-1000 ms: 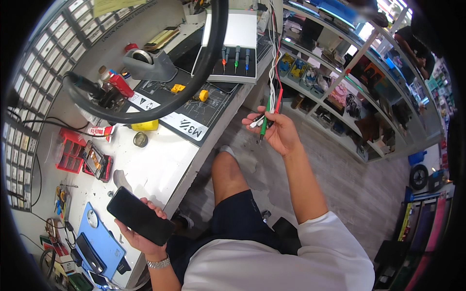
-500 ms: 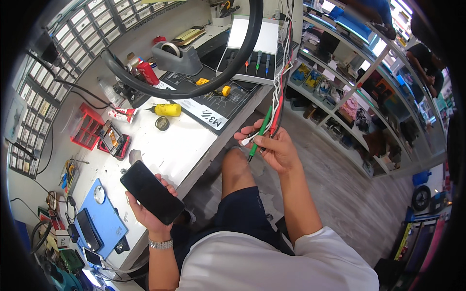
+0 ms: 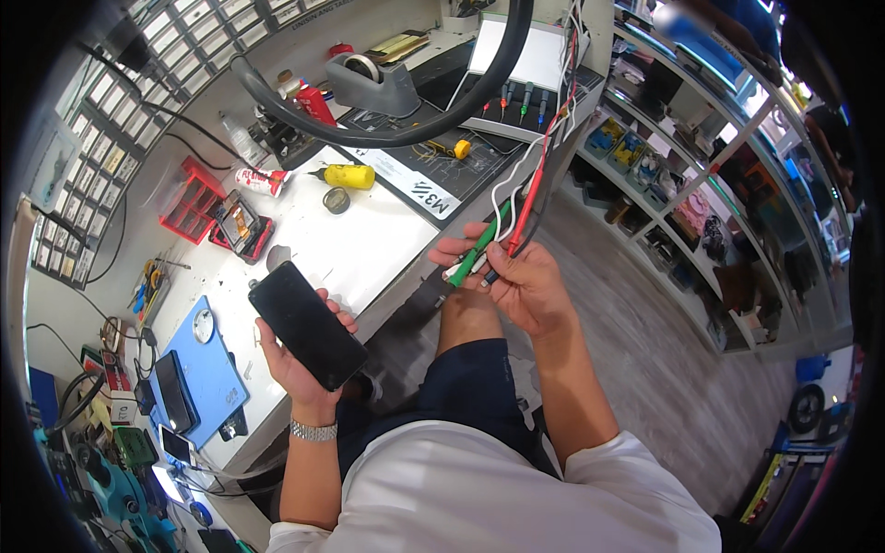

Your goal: The person uses a screwdriver to remove screws from a disassembled smartphone, then handles a white smartphone and a screen protector package. The person connects a multimeter probe to the phone's charging port and later wipes the phone's back with a cloth.

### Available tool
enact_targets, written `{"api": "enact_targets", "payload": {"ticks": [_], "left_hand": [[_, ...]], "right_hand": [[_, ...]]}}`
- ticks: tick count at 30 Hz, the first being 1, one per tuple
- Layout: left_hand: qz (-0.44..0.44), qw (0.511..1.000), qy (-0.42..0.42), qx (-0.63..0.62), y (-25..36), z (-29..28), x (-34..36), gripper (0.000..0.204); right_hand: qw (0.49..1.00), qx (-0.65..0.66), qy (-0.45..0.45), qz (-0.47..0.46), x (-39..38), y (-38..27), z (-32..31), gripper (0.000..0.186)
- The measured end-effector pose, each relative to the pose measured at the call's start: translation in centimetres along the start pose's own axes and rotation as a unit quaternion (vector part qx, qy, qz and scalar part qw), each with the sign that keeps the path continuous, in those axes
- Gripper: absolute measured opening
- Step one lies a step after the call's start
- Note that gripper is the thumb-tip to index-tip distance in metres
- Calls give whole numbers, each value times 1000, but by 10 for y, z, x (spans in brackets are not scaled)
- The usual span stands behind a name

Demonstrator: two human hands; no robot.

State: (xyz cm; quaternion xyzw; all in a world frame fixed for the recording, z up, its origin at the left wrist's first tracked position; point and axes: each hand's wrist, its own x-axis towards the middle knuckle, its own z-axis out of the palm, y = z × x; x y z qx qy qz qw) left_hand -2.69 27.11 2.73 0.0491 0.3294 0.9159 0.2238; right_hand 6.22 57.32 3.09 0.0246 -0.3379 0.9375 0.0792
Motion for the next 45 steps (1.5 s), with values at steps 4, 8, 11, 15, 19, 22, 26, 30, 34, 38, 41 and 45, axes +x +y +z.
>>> {"api": "enact_targets", "payload": {"ticks": [4, 8, 11, 15, 19, 22, 26, 30, 34, 38, 41, 45], "left_hand": [[-23, 1000, 16, -10, -6, 15, -3, 93], [-27, 1000, -3, -4, -12, 29, -4, 88], [-40, 999, -8, -17, -15, 37, -1, 95], [-13, 998, -32, -47, -25, 45, 5, 99], [31, 996, 17, -77, -35, 59, 21, 92], [75, 995, 45, -49, -37, 68, 29, 73], [94, 993, 50, -58, -42, 82, 35, 64], [85, 993, 52, -61, -49, 86, 33, 63], [53, 996, 53, -40, -53, 82, 30, 66], [50, 997, 51, -35, -55, 83, 28, 67], [59, 996, 54, -38, -58, 83, 29, 68], [65, 995, 60, -36, -60, 86, 27, 68]], "right_hand": [[1000, -4, -7, 9, 0, 1, 5, 41], [999, -40, 10, 11, 0, 2, 5, 38], [999, -50, 22, 3, -1, 4, 5, 36], [995, -90, 51, -2, -2, 6, 7, 34], [991, -108, 72, -42, -4, 14, 4, 35], [990, -102, 74, -63, -5, 16, 10, 37], [992, -91, 46, -74, -5, 25, 12, 37], [988, -96, 82, -84, -8, 30, 25, 34], [986, -104, 104, -79, -7, 36, 34, 31], [983, -127, 111, -71, -8, 38, 34, 29], [983, -121, 108, -87, -8, 39, 33, 26], [981, -143, 91, -97, -9, 39, 35, 22]]}}
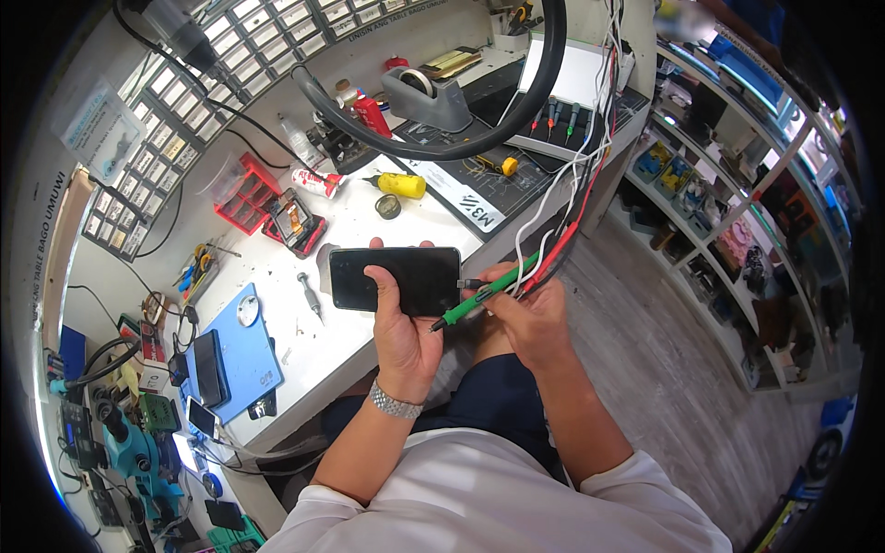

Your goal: The person uses a screwdriver to remove screws from a disassembled smartphone, then handles a white smartphone and a screen protector package. The person connects a multimeter probe to the phone's charging port and later wipes the phone's back with a cloth.

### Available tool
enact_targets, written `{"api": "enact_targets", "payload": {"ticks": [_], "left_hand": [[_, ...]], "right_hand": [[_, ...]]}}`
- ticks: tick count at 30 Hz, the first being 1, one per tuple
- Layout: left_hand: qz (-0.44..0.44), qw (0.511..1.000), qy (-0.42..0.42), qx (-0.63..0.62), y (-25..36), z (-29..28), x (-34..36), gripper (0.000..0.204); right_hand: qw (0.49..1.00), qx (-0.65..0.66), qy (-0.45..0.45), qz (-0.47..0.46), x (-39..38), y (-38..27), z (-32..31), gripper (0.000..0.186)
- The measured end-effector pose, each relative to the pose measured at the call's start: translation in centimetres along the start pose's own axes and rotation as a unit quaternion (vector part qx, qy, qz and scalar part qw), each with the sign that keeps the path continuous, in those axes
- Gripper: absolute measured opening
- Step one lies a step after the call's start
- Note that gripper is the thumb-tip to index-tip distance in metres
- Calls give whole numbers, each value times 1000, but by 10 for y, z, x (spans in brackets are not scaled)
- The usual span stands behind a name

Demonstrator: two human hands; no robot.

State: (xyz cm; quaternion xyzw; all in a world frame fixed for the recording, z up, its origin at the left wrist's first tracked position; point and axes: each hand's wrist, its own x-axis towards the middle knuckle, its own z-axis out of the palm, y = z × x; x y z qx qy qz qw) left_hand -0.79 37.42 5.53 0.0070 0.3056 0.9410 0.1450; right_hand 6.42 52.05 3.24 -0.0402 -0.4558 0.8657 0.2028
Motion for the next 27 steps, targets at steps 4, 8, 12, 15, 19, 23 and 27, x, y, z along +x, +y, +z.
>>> {"api": "enact_targets", "payload": {"ticks": [4, 8, 12, 15, 19, 23, 27], "left_hand": [[3, 1000, 4, 13, 1, 5, -3, 68], [18, 1000, 16, -4, -2, 3, 0, 69], [25, 1000, 10, 1, -1, 6, -2, 70], [42, 999, 2, 15, -2, 2, -1, 72], [54, 998, 3, 13, -3, 1, -2, 73], [55, 998, 17, 15, -3, 3, -3, 70], [49, 997, 15, 49, -2, 4, -5, 70]], "right_hand": [[1000, -26, 1, -14, -1, 0, 0, 20], [999, -34, 9, -18, 0, 1, -3, 20], [999, -48, 6, -16, 0, 3, -5, 20], [999, -43, 7, -18, 1, 7, -5, 20], [999, -36, 18, -13, 1, 8, -2, 20], [999, -40, 24, 13, 0, 7, -1, 20], [999, -26, 26, 9, 2, 5, 1, 18]]}}
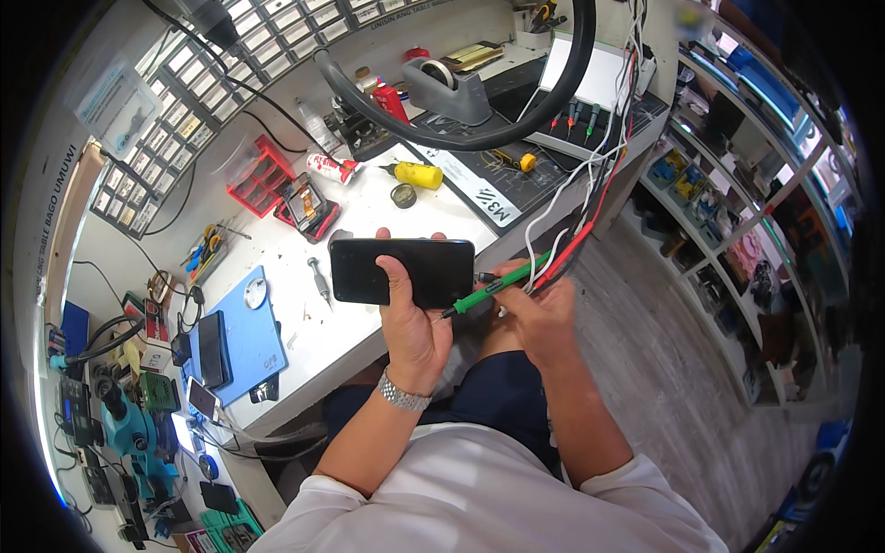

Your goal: The person uses a screwdriver to remove screws from a disassembled smartphone, then handles a white smartphone and a screen protector package. The person connects a multimeter probe to the phone's charging port and later wipes the phone's back with a cloth.

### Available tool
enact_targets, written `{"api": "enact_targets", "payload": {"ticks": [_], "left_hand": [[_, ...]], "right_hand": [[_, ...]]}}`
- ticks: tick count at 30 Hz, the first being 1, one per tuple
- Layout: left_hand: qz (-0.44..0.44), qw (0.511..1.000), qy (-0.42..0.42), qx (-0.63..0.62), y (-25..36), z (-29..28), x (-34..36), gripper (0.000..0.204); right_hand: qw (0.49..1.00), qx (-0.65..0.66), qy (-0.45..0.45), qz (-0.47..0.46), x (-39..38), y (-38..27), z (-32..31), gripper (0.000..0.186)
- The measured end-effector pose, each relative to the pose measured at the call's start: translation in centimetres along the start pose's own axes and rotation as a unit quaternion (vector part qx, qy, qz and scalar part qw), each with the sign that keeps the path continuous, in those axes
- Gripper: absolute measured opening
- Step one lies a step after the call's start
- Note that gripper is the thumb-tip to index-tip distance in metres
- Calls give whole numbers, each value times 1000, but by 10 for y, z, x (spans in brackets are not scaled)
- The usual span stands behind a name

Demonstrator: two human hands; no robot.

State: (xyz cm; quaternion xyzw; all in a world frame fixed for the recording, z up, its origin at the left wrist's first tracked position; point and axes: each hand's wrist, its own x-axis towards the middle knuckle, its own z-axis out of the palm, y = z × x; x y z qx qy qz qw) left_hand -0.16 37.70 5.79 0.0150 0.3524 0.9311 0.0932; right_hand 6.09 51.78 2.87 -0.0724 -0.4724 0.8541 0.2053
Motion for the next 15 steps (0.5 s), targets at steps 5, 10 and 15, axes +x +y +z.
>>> {"api": "enact_targets", "payload": {"ticks": [5, 10, 15], "left_hand": [[1, 1000, -17, 15, -1, 0, -4, 67], [4, 1000, -3, 23, 0, 7, -9, 67], [31, 999, -1, 40, -6, 7, -10, 68]], "right_hand": [[999, -4, -3, 32, 0, -10, 0, 16], [999, -2, -16, 33, 1, -11, -3, 14], [1000, -2, -4, 19, 0, -8, -2, 14]]}}
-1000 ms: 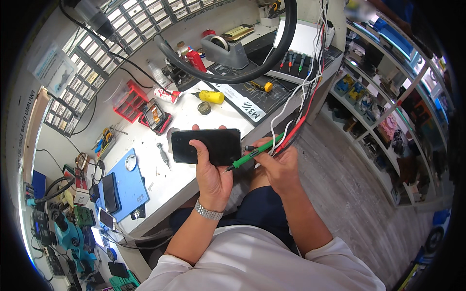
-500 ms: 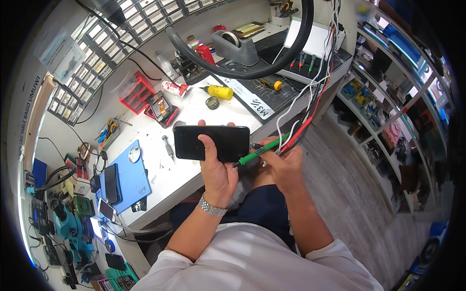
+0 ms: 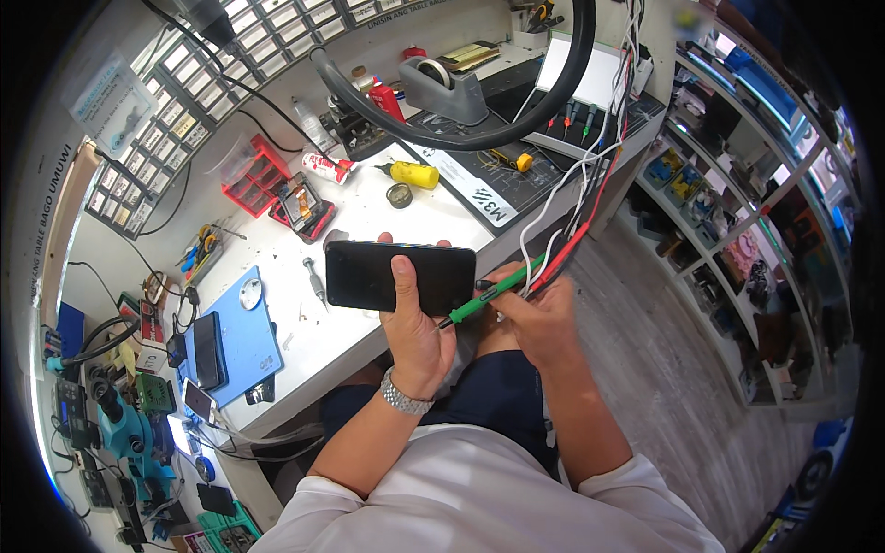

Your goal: The person uses a screwdriver to remove screws from a disassembled smartphone, then handles a white smartphone and a screen protector package. The person connects a multimeter probe to the phone's charging port and later wipes the phone's back with a cloth.

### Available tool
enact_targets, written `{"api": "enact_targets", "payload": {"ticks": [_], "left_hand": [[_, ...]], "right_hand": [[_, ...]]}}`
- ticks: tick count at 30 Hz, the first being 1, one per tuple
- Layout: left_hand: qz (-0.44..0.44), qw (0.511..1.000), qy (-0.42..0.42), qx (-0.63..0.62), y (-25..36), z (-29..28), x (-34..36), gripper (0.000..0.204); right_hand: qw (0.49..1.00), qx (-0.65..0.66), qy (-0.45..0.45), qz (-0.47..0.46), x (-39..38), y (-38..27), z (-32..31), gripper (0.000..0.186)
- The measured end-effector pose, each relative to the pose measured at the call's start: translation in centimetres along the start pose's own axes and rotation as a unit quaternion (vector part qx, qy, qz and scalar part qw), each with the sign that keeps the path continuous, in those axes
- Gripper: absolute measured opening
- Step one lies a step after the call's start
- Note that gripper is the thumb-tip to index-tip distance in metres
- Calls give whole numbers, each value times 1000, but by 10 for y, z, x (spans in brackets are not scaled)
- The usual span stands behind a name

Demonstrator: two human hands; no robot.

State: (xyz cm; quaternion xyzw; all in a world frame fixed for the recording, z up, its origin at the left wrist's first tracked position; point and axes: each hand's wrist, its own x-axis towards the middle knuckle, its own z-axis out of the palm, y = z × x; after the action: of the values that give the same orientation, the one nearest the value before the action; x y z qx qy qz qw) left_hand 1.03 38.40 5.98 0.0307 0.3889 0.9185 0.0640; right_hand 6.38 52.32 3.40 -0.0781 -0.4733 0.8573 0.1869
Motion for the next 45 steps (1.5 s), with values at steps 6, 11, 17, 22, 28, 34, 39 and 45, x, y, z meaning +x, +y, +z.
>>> {"api": "enact_targets", "payload": {"ticks": [6, 11, 17, 22, 28, 34, 39, 45], "left_hand": [[6, 1000, 17, 13, 1, -7, -2, 69], [30, 999, -32, 0, -8, -12, 0, 74], [-12, 995, -94, -31, 5, -15, -8, 57], [-3, 997, -73, -2, 5, -13, -12, 40], [1, 999, -35, -3, 3, -18, -14, 42], [18, 999, -47, -22, 11, -3, -21, 49], [-19, 995, -76, -68, 5, -20, -15, 73], [-3, 995, -90, -50, 5, -18, -19, 84]], "right_hand": [[994, -109, -29, 2, 0, 12, -11, 23], [967, -253, 3, 31, 15, 33, -44, 31], [999, -25, -34, -7, 20, 27, -38, 25], [995, 87, -47, 17, 13, 14, -34, 29], [994, 90, -57, 9, 11, 11, -31, 30], [994, 95, -59, 2, 12, 17, -31, 30], [992, 108, -63, -3, 14, 16, -36, 28], [992, 110, -60, 6, 12, 13, -34, 24]]}}
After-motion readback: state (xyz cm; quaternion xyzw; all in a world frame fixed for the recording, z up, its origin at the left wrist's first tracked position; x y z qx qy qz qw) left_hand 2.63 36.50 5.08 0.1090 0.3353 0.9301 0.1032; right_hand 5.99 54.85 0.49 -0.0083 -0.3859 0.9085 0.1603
